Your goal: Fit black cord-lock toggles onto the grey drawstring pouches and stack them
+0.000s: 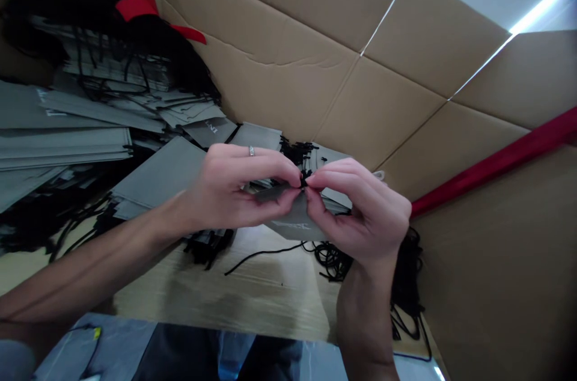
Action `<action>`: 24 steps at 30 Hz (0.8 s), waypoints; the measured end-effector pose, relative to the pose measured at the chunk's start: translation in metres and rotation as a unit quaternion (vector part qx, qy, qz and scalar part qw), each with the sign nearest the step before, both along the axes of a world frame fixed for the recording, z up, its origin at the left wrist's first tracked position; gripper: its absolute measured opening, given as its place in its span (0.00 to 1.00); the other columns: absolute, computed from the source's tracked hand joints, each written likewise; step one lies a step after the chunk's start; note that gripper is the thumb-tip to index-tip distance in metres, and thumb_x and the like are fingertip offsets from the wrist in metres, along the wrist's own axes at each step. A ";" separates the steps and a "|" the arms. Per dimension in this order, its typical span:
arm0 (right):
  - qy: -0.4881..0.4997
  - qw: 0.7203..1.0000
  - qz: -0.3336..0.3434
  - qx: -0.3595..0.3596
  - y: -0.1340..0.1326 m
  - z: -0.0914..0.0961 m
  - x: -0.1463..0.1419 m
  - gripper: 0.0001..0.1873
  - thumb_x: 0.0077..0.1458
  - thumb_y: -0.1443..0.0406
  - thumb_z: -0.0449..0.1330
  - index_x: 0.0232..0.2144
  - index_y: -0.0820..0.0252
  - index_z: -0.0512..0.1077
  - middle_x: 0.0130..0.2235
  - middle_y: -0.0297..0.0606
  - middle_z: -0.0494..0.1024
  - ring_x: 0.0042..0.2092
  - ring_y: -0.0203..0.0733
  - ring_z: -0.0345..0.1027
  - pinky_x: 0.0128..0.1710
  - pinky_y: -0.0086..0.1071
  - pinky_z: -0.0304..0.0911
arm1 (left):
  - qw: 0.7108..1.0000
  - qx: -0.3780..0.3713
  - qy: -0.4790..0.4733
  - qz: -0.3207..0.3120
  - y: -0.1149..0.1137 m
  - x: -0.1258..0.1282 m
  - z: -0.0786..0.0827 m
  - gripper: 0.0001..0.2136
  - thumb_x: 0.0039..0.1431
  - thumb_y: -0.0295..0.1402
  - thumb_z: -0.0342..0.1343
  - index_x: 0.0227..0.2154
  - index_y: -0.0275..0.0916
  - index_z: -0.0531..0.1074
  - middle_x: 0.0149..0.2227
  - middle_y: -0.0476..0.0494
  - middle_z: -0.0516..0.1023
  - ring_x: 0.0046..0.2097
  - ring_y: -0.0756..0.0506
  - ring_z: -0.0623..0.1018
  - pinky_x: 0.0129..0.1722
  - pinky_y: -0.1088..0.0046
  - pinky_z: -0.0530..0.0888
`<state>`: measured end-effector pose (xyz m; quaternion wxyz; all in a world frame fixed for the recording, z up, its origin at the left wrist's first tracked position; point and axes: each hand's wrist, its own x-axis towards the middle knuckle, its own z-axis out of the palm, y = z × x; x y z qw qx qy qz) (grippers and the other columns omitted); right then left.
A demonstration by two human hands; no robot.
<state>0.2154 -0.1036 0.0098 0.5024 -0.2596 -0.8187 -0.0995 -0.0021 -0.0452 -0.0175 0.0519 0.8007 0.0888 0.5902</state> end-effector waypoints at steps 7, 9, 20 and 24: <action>0.037 0.999 -0.015 -0.033 0.000 -0.002 0.001 0.13 0.65 0.74 0.67 0.43 0.48 0.81 0.37 0.36 0.85 0.38 0.46 0.81 0.39 0.43 0.80 | 0.982 -0.159 0.007 -0.106 0.002 0.003 0.004 0.08 0.67 0.31 0.72 0.46 0.43 0.81 0.42 0.47 0.90 0.40 0.49 0.89 0.43 0.76 0.87; 0.055 0.998 -0.027 -0.025 0.000 -0.004 0.001 0.13 0.64 0.74 0.68 0.42 0.48 0.80 0.37 0.36 0.85 0.38 0.46 0.80 0.39 0.44 0.79 | 0.954 -0.246 0.061 -0.158 0.005 0.002 0.007 0.08 0.70 0.35 0.70 0.47 0.40 0.81 0.39 0.48 0.88 0.38 0.49 0.87 0.39 0.78 0.84; 0.053 0.970 0.084 -0.222 -0.002 -0.001 0.016 0.20 0.60 0.71 0.77 0.52 0.49 0.83 0.47 0.35 0.87 0.46 0.43 0.82 0.44 0.36 0.81 | 0.970 -0.144 0.184 -0.068 0.000 -0.007 0.014 0.11 0.74 0.30 0.58 0.33 0.42 0.81 0.25 0.52 0.80 0.25 0.51 0.73 0.25 0.74 0.64; 0.020 0.970 0.095 -0.223 -0.002 0.001 0.019 0.09 0.63 0.70 0.76 0.43 0.53 0.84 0.40 0.33 0.88 0.38 0.38 0.82 0.40 0.32 0.80 | 0.969 -0.111 0.206 -0.076 -0.006 -0.007 0.015 0.12 0.75 0.26 0.56 0.34 0.41 0.79 0.25 0.54 0.78 0.25 0.52 0.71 0.27 0.75 0.66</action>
